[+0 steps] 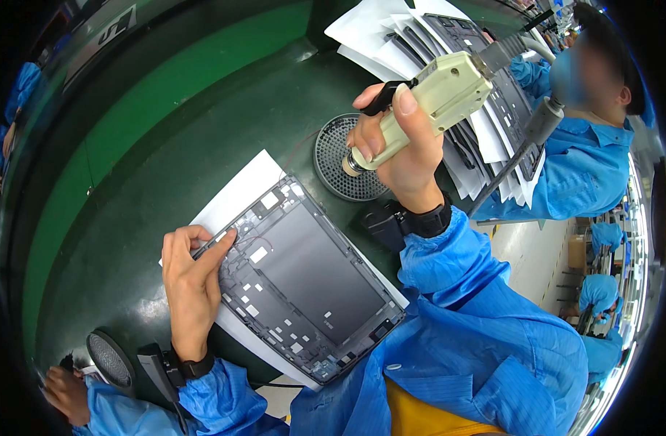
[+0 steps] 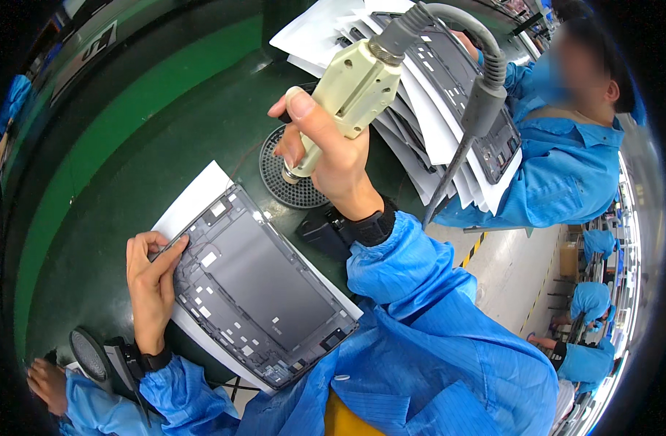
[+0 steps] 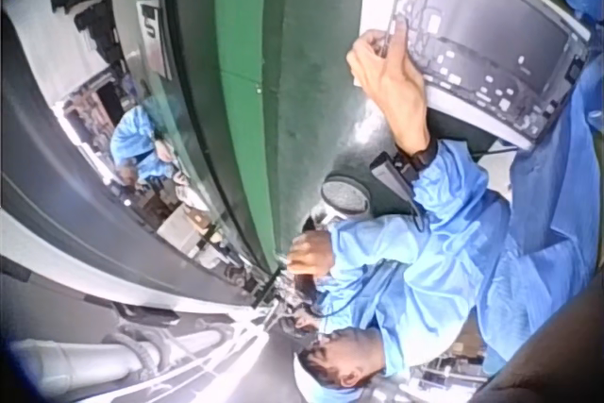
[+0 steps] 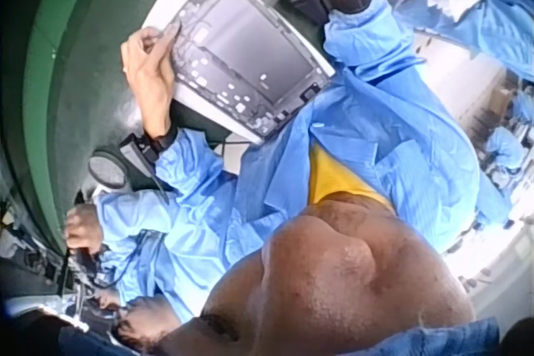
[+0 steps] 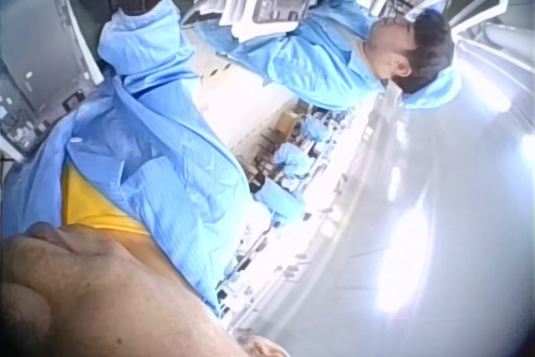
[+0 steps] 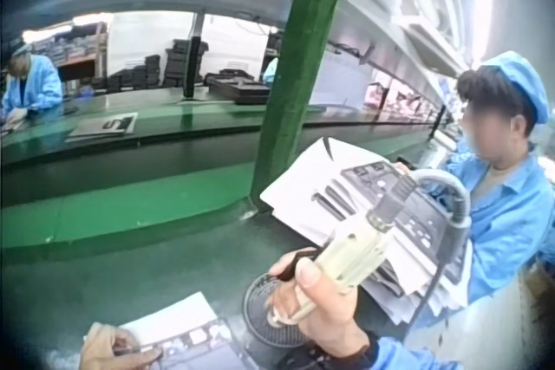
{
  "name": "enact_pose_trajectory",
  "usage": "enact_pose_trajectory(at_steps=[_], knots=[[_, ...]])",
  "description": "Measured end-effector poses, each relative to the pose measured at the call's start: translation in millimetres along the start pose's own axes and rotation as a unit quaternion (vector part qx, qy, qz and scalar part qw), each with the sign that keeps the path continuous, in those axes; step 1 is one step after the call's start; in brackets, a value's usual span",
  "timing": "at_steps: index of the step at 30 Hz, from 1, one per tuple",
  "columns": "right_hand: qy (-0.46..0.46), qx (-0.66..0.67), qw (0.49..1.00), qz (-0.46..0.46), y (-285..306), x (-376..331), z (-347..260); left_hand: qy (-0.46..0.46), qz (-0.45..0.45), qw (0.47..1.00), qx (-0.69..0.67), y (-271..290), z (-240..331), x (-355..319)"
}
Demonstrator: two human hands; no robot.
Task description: The recorder is assembling tablets on a factory production line, using an electric screwdriver to secure components.
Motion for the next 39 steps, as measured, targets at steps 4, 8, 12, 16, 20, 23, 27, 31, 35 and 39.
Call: enact_pose_trajectory(at_steps=[4, 8, 12, 16, 20, 23, 27, 31, 35, 39], knots=[[-0.004, 0.077, 0.997, 0.025, 1, 1, 1, -0.003, -0.001, 1.000, 0.000, 1, 0, -1], [0.009, 0.088, 0.996, 0.006, -2, 2, 5, 0.023, 0.015, 0.999, -0.038, 6, -4, -5], [0.039, 0.116, 0.992, 0.013, 2, 2, -7, 0.028, 0.034, 0.999, -0.024, 14, -7, -7], [0.036, 0.141, 0.987, -0.064, -18, 2, -34, 0.004, 0.037, 0.999, -0.034, 14, -14, -7], [-0.013, 0.184, 0.970, -0.160, -87, -10, -24, 0.029, 0.049, 0.997, -0.045, 20, -25, -25], [-0.034, 0.095, 0.971, -0.214, -116, -17, -8, 0.007, 0.040, 0.997, -0.058, 10, -24, -13], [-0.054, 0.071, 0.970, -0.224, -152, -28, 9, 0.013, 0.041, 0.997, -0.060, 15, -26, -20], [-0.075, 0.069, 0.965, -0.242, -160, -34, 20, 0.003, 0.038, 0.998, -0.053, 13, -28, -22], [-0.086, 0.070, 0.965, -0.236, -162, -36, 24, 0.006, 0.043, 0.997, -0.057, 11, -30, -23], [-0.088, 0.064, 0.966, -0.234, -163, -36, 28, 0.002, 0.062, 0.997, -0.050, 9, -32, -23]])
Point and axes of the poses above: each hand's wrist, its own x-axis towards the middle knuckle, its own y-axis out of the back of the hand, z = x × y, the point moved 3 cm from there along x, towards the middle knuckle, and after that the axes turned 2 degrees about y, right-handed, at the moved point
